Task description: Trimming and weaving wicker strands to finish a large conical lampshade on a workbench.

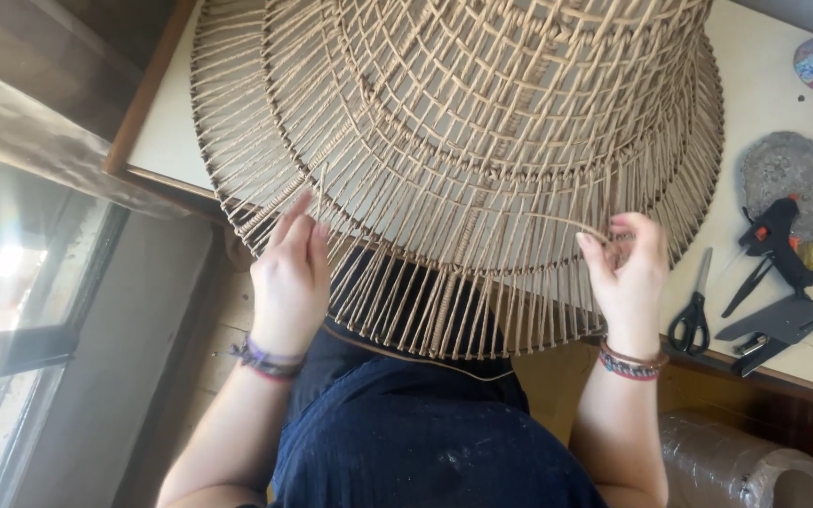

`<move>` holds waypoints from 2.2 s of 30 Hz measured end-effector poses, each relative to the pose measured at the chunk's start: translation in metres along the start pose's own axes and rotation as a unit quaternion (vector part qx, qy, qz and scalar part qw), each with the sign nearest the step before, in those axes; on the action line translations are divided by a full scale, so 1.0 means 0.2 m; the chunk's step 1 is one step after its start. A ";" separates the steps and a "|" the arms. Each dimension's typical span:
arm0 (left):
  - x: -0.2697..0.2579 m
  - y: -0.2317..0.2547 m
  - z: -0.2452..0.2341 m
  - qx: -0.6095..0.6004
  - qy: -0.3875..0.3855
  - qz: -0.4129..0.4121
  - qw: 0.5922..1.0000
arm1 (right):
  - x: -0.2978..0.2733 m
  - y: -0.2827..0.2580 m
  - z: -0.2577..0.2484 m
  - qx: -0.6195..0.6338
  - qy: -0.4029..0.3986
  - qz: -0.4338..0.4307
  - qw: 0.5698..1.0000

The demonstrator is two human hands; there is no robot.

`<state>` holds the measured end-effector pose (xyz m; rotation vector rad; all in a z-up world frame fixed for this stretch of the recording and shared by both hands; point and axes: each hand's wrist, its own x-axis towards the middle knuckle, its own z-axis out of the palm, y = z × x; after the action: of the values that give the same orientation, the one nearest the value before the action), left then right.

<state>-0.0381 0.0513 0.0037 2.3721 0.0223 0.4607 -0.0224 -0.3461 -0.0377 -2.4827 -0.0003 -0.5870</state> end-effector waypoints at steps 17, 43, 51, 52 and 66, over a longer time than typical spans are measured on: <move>0.49 -0.65 0.42 0.145 0.063 0.046 0.986 | -0.14 -0.14 0.17 -0.069 0.001 -0.014 0.997; -0.01 0.21 0.26 -0.819 -0.230 0.059 0.522 | -0.08 -0.95 0.15 0.389 -0.398 -0.139 0.819; 0.04 0.04 0.25 -0.663 -0.077 -0.061 0.742 | -0.14 -0.60 0.09 0.299 -0.426 -0.022 0.853; 0.07 0.02 0.21 -0.663 -0.079 -0.061 0.742 | -0.14 -0.57 0.02 0.300 -0.424 -0.022 0.854; 0.07 -0.04 0.26 0.031 0.071 0.152 0.985 | -0.06 -0.53 0.01 0.032 -0.506 0.035 0.861</move>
<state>-0.0065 0.0245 -0.0324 2.4083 -0.2667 0.7846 -0.0461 -0.2551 0.0125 -2.4133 -0.3238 0.7784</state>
